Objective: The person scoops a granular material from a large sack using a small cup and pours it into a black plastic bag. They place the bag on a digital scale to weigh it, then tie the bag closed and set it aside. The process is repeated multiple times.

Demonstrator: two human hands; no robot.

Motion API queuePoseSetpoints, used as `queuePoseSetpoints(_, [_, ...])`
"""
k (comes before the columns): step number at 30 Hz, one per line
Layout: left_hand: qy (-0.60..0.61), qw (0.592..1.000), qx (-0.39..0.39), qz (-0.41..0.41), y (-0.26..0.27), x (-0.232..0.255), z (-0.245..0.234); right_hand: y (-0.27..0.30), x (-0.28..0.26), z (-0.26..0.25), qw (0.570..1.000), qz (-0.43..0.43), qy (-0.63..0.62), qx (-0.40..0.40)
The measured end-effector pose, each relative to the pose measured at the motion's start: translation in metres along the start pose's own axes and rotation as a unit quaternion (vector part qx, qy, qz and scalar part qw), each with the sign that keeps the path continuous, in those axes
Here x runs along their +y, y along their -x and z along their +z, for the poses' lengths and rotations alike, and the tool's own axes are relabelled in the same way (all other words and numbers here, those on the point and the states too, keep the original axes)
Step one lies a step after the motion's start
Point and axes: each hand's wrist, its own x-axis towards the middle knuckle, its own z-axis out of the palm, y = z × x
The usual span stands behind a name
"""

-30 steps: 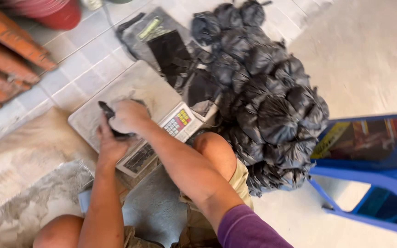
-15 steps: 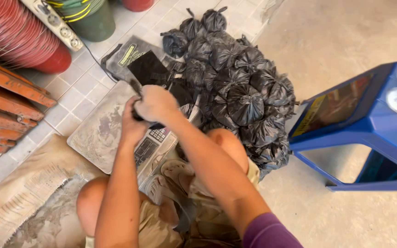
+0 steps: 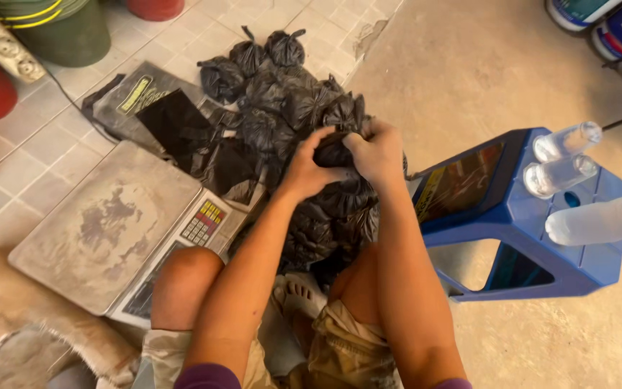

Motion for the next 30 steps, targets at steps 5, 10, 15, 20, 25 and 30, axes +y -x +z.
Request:
queuePoseSetpoints(5, [0.007, 1.000, 0.016, -0.003, -0.018, -0.013, 0.027, -0.020, 0.050, -0.009, 0.998, 0.034, -0.001, 0.058])
queuePoseSetpoints(10, [0.017, 0.997, 0.012, -0.074, -0.019, -0.027, 0.035, -0.020, 0.080, -0.005, 0.998, 0.059, -0.022, 0.025])
queuePoseSetpoints(15, [0.037, 0.999, -0.009, -0.039, -0.015, -0.005, 0.022, -0.005, 0.050, -0.014, 0.999, 0.030, -0.038, 0.023])
queuePoseSetpoints(20, [0.023, 0.997, -0.019, -0.072, 0.010, 0.027, -0.029, 0.014, 0.021, 0.016, 0.994, 0.027, -0.100, -0.043])
queuePoseSetpoints(25, [-0.017, 0.990, 0.006, -0.141, 0.035, -0.002, -0.076, 0.025, 0.044, 0.080, 0.990, 0.075, -0.074, -0.094])
queuePoseSetpoints(30, [-0.019, 0.979, 0.053, -0.198, 0.064, -0.055, -0.117, 0.064, 0.014, 0.126, 0.963, 0.188, -0.075, -0.177])
